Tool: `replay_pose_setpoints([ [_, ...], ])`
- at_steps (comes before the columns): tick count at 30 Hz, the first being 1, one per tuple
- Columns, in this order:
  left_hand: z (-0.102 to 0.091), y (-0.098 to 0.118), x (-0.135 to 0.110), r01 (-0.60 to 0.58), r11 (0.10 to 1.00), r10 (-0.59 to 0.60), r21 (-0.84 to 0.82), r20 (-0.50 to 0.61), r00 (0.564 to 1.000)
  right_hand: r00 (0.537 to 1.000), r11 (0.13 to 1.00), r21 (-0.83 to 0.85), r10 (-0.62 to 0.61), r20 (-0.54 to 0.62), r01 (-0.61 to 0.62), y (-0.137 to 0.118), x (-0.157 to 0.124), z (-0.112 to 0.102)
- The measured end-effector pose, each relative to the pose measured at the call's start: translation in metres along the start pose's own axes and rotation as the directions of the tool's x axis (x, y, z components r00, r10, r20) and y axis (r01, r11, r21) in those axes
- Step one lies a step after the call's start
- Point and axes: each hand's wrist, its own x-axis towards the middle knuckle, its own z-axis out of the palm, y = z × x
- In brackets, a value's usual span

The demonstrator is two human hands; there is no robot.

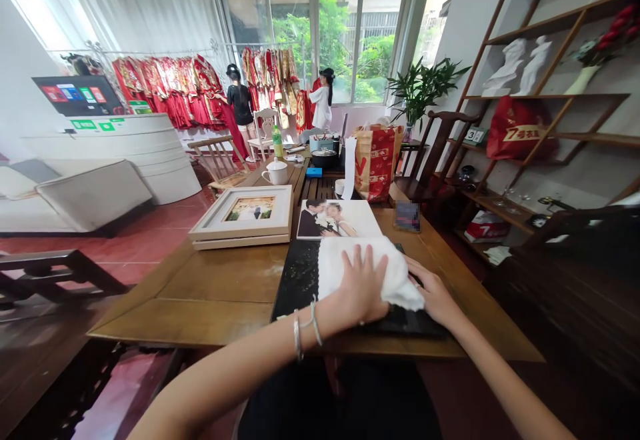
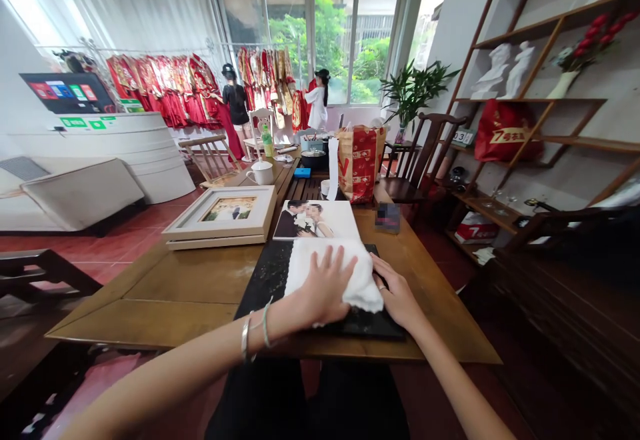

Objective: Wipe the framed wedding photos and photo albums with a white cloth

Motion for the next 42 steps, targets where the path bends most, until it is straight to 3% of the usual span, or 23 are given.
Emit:
replay_pose_setpoints([
  [3,0.008,-0.019,0.023,-0.016,0.999,0.02,0.045,-0.086,0.996,1.0,1.0,-0.026,0.0,-0.012,0.0,-0.001,0.0,0.001],
  [6,0.011,-0.018,0.019,-0.037,0.997,0.044,0.061,-0.111,0.993,1.0,0.999,-0.039,-0.008,-0.013,0.007,-0.002,0.001,0.001],
  [8,0.01,-0.006,0.001,-0.071,0.996,0.076,0.059,-0.091,0.993,1.0,0.999,-0.04,-0.012,-0.008,0.011,-0.003,0.001,0.001],
  [13,0.009,0.028,-0.073,-0.168,0.985,0.169,0.033,-0.041,0.985,1.0,0.999,-0.037,-0.017,-0.009,0.016,-0.004,0.0,-0.001],
  [16,0.003,0.031,-0.097,-0.23,0.973,0.23,-0.014,-0.004,0.973,1.0,0.998,-0.056,-0.012,-0.006,0.012,-0.004,0.0,-0.002],
  [18,-0.003,0.022,-0.091,-0.218,0.975,0.22,-0.051,0.04,0.975,1.0,0.998,-0.058,-0.014,-0.011,0.013,-0.004,0.0,-0.002],
  [21,-0.008,0.003,-0.055,-0.154,0.987,0.156,-0.046,0.054,0.986,0.999,0.999,-0.047,-0.022,-0.031,0.02,-0.004,0.0,-0.002],
  [25,-0.001,-0.019,0.002,-0.129,0.991,0.13,0.02,-0.087,0.988,0.999,0.998,-0.055,-0.026,-0.045,0.024,-0.003,-0.001,-0.002],
  [28,0.006,-0.023,0.017,-0.151,0.987,0.156,0.046,-0.127,0.979,0.999,0.997,-0.071,-0.031,-0.034,0.028,-0.003,-0.001,-0.004],
  [31,0.006,-0.014,-0.002,-0.167,0.984,0.173,0.057,-0.125,0.977,0.999,0.997,-0.076,-0.03,-0.024,0.028,-0.005,-0.002,-0.005],
  [38,0.003,0.02,-0.086,-0.234,0.972,0.236,0.03,-0.068,0.969,0.999,0.998,-0.062,-0.033,-0.029,0.031,-0.004,-0.002,-0.005],
  [42,0.002,0.016,-0.088,-0.237,0.971,0.235,-0.027,-0.056,0.97,0.999,0.997,-0.073,-0.031,-0.022,0.029,-0.003,-0.002,-0.004],
])
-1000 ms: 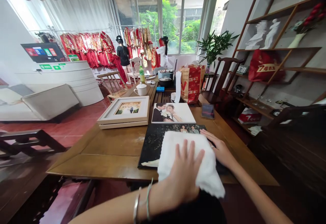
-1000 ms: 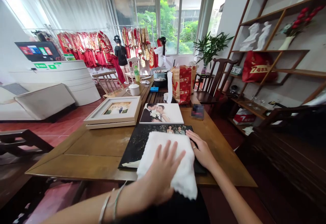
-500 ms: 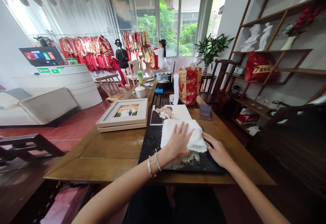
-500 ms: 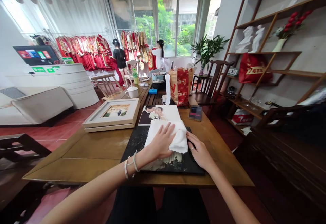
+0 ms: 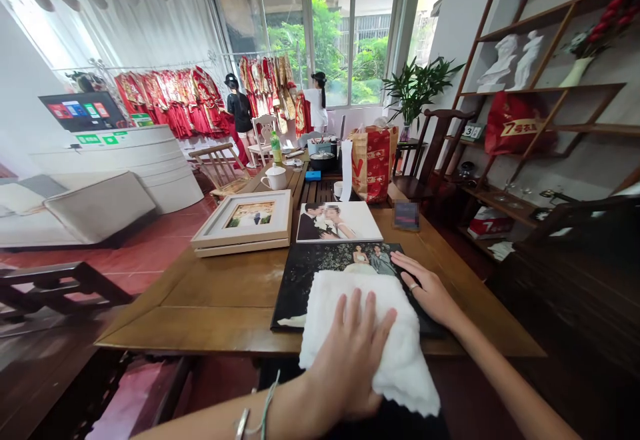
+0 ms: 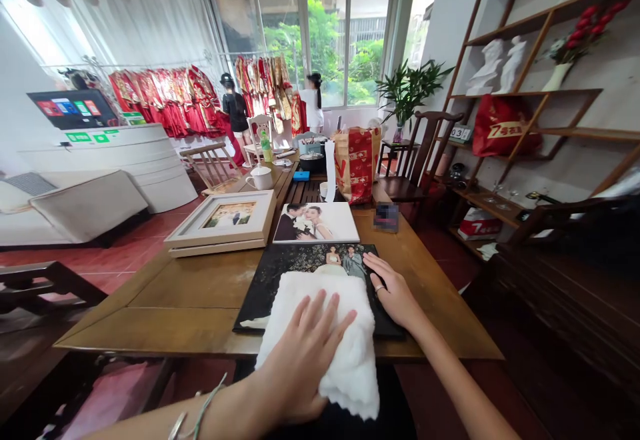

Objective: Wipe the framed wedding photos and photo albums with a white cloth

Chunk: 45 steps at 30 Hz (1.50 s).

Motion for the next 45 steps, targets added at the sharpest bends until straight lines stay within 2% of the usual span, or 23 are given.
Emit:
replay_pose_setpoints([
  [4,0.001,-0.032,0.036,0.086,0.996,-0.087,0.016,0.021,0.996,1.0,1.0,0.004,0.009,0.003,-0.009,0.0,0.0,0.001],
  [7,0.005,-0.055,0.066,0.144,0.988,-0.143,0.053,-0.011,0.99,1.0,1.0,-0.008,0.007,0.005,-0.007,-0.001,0.0,0.001],
  [10,0.009,-0.063,0.077,0.172,0.982,-0.169,0.073,-0.047,0.984,1.0,1.0,-0.027,0.003,0.012,-0.003,-0.002,0.0,0.001],
  [13,0.007,-0.052,0.065,0.152,0.986,-0.149,0.063,-0.045,0.988,1.0,0.999,-0.041,0.0,0.024,0.001,-0.003,-0.001,0.0],
  [19,0.011,-0.007,0.006,0.026,0.999,-0.024,0.027,-0.053,0.998,0.999,0.999,-0.04,0.0,0.033,0.001,-0.001,0.0,0.001],
  [22,0.019,-0.006,-0.002,0.002,1.0,0.0,0.02,-0.07,0.998,0.999,0.999,-0.043,0.005,0.036,-0.003,0.0,0.0,0.002],
  [25,0.023,-0.027,0.016,0.001,1.0,0.0,0.01,-0.064,0.998,0.999,0.999,-0.045,0.007,0.036,-0.005,0.0,0.0,0.002],
  [30,0.021,-0.072,0.067,0.127,0.992,-0.126,0.007,-0.049,0.991,0.999,0.998,-0.056,0.009,0.047,-0.006,0.0,0.0,0.002],
  [33,0.019,-0.082,0.082,0.187,0.982,-0.186,0.024,-0.048,0.981,0.999,0.998,-0.068,0.015,0.049,-0.011,0.0,0.0,0.002],
  [36,0.017,-0.07,0.074,0.196,0.981,-0.196,0.004,-0.025,0.98,0.999,0.998,-0.063,0.011,0.047,-0.008,0.001,0.0,0.002],
  [42,0.017,-0.018,0.018,0.059,0.996,-0.062,-0.067,-0.046,0.997,0.999,0.999,-0.053,-0.008,0.047,0.011,0.005,0.0,0.002],
  [45,0.017,-0.012,0.008,0.008,0.998,-0.012,-0.067,-0.057,0.998,0.999,0.998,-0.058,-0.006,0.048,0.009,0.004,0.0,0.001],
])
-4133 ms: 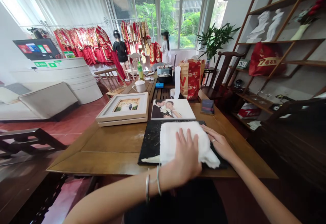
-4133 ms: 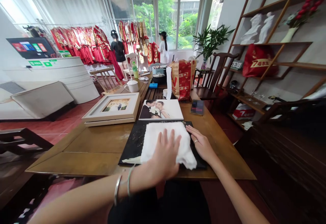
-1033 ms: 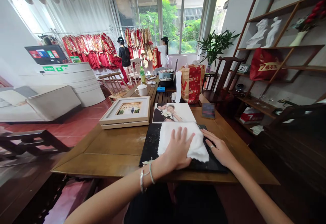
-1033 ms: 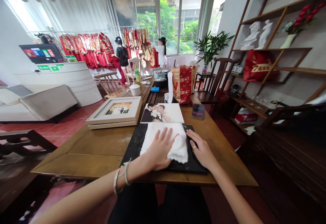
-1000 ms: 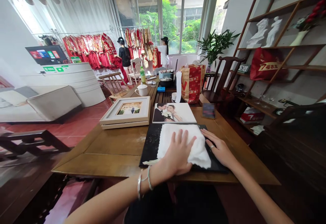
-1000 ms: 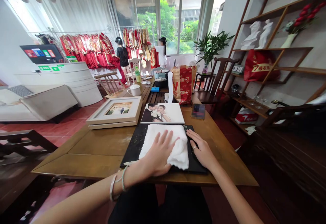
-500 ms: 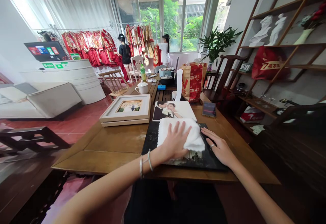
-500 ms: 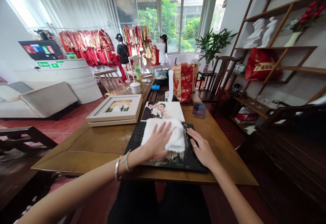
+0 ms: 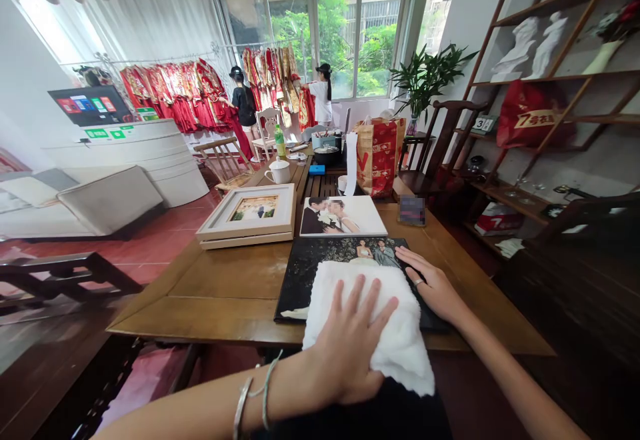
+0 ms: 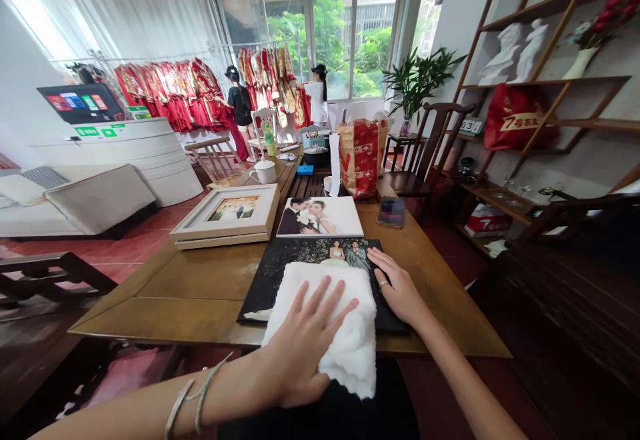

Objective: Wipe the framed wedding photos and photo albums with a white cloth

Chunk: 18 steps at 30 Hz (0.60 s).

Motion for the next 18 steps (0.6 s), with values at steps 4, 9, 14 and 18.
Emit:
replay_pose_setpoints([
  [4,0.001,-0.027,0.025,0.078,0.995,-0.08,0.059,0.023,0.997,1.0,1.0,-0.011,0.009,-0.004,-0.009,-0.001,0.0,0.0],
  [9,0.002,-0.067,0.071,0.187,0.974,-0.188,0.125,-0.005,0.982,1.0,1.0,-0.016,0.011,0.003,-0.011,0.0,0.001,0.001],
  [14,-0.003,-0.067,0.077,0.191,0.97,-0.198,0.152,0.031,0.98,1.0,1.0,-0.019,0.021,0.007,-0.02,0.0,0.001,0.001],
  [18,-0.003,-0.033,0.042,0.142,0.981,-0.148,0.129,0.039,0.988,1.0,1.0,-0.01,0.009,0.009,-0.009,0.0,0.0,0.0],
])
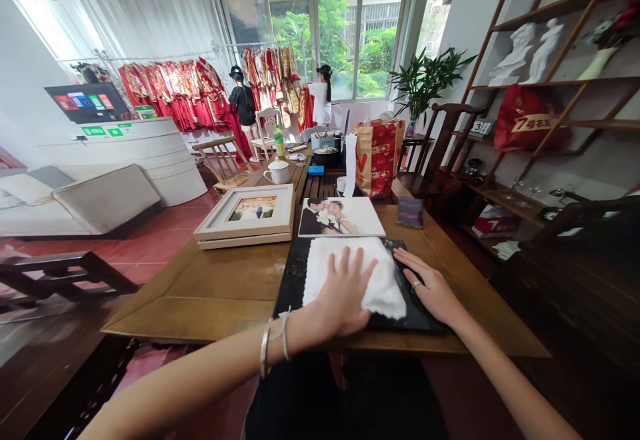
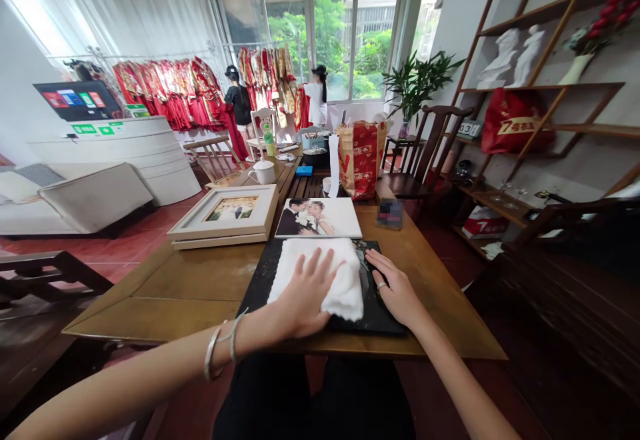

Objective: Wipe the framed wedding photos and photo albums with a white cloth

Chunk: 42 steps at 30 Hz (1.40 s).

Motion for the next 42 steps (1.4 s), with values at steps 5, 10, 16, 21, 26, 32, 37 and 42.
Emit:
replay_pose_setpoints([
  [5,0.006,0.023,-0.047,-0.111,0.993,0.109,-0.035,-0.031,0.994,1.0,1.0,0.014,-0.01,-0.02,0.01,0.0,0.0,0.0],
  [10,0.008,-0.005,-0.021,-0.077,0.996,0.076,-0.034,-0.008,0.997,1.0,0.999,0.036,-0.001,-0.027,0.002,-0.002,0.0,0.002],
  [16,0.004,-0.04,0.029,0.023,1.0,-0.023,0.006,-0.012,1.0,0.999,0.999,0.031,0.024,-0.022,-0.024,-0.005,0.0,0.001],
  [21,0.003,-0.026,0.011,0.025,1.0,-0.025,0.004,0.0,1.0,1.0,0.999,0.034,0.011,-0.019,-0.011,-0.004,0.0,0.001],
  [26,0.001,0.002,-0.044,-0.069,0.997,0.069,-0.047,-0.009,0.998,0.999,0.999,0.04,0.004,-0.035,-0.003,-0.003,-0.001,0.001],
  [32,0.0,-0.01,-0.05,-0.102,0.992,0.103,-0.074,0.015,0.995,0.999,0.999,0.042,0.01,-0.031,-0.008,-0.004,-0.001,0.003],
  [37,0.004,-0.046,0.0,0.058,0.998,-0.057,-0.039,0.021,0.998,0.999,0.999,0.034,0.009,-0.042,-0.007,-0.006,-0.001,0.002],
  [42,0.002,-0.047,0.002,0.091,0.995,-0.09,-0.034,0.022,0.996,1.0,1.0,0.025,0.016,-0.024,-0.016,-0.008,-0.001,0.002],
])
